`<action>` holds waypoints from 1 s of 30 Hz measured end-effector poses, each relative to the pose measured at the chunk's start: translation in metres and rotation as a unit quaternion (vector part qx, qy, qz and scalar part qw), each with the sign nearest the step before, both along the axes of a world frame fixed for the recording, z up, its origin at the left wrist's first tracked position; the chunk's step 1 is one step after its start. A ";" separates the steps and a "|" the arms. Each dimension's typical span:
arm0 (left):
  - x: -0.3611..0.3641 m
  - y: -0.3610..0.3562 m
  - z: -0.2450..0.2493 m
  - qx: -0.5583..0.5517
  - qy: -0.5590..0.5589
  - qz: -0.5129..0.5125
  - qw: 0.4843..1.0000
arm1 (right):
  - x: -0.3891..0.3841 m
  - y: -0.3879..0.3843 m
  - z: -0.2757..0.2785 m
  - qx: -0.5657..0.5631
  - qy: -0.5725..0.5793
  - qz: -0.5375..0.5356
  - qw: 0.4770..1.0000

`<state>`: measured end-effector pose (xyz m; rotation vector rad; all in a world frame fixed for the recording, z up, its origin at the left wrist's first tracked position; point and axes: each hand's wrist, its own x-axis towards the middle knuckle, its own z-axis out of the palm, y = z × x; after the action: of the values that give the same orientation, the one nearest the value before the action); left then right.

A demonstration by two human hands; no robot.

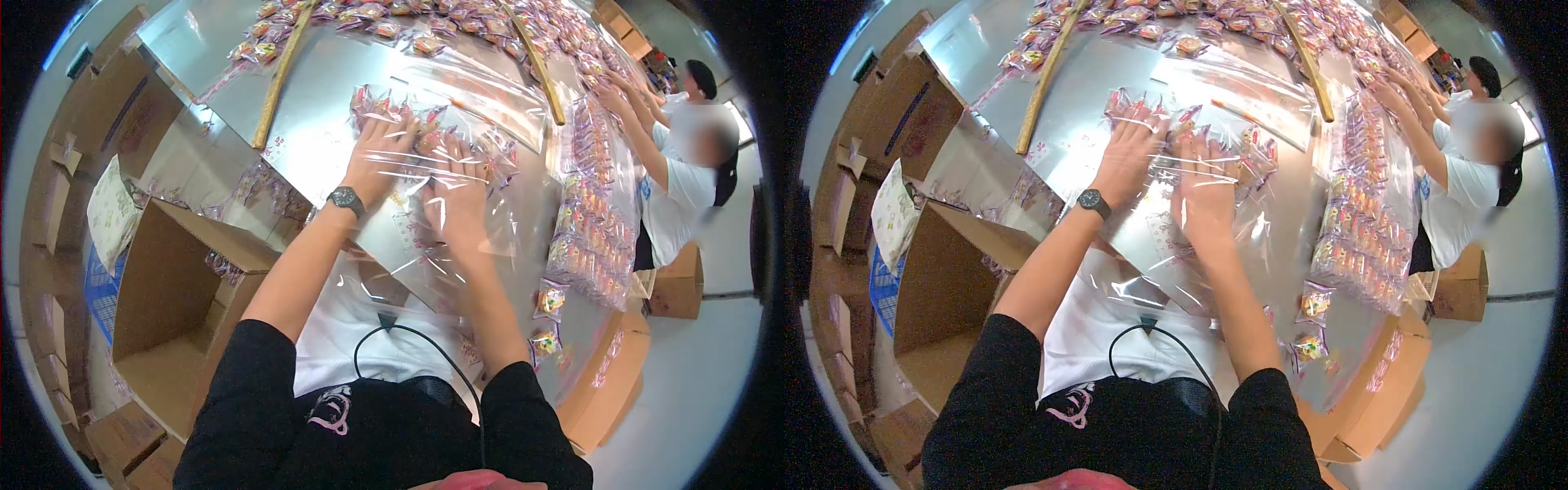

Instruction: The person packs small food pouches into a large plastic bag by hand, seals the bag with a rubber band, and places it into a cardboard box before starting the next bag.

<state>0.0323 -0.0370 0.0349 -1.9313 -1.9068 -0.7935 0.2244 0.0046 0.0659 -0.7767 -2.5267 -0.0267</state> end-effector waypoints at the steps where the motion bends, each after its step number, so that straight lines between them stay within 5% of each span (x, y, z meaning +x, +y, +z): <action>1: 0.005 0.004 0.005 -0.013 0.028 -0.020 0.999 | 0.004 0.002 0.000 0.009 -0.025 -0.026 0.999; 8: -0.002 0.028 0.024 -0.143 0.065 -0.057 0.986 | 0.026 0.021 0.013 -0.017 -0.078 -0.055 0.995; 12: -0.018 0.059 -0.025 -0.065 0.120 -0.087 0.987 | 0.037 0.040 0.011 -0.047 -0.099 -0.016 0.994; 14: -0.005 0.044 0.000 -0.123 0.116 -0.057 0.984 | 0.038 0.046 0.011 -0.030 -0.112 0.003 0.993; 17: 0.006 0.030 0.020 -0.156 0.071 -0.060 0.983 | 0.042 0.059 -0.003 -0.042 0.015 0.038 0.998; 20: 0.006 0.041 -0.001 -0.097 0.051 -0.042 0.993 | 0.041 0.068 -0.014 -0.074 -0.001 -0.013 0.997; 24: 0.017 0.033 0.030 -0.153 -0.034 -0.010 0.988 | 0.032 0.065 -0.021 0.011 0.086 -0.054 0.995; 28: 0.028 0.046 0.006 -0.063 -0.037 0.048 0.996 | 0.023 0.067 -0.024 0.051 0.135 -0.066 0.987; 30: 0.031 0.049 0.008 -0.094 -0.013 0.064 0.993 | 0.019 0.069 -0.019 -0.052 0.093 -0.088 0.990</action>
<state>0.0636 0.0117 0.0424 -1.8880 -2.1652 -0.6258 0.2436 0.0732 0.0474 -0.9945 -2.2926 0.1149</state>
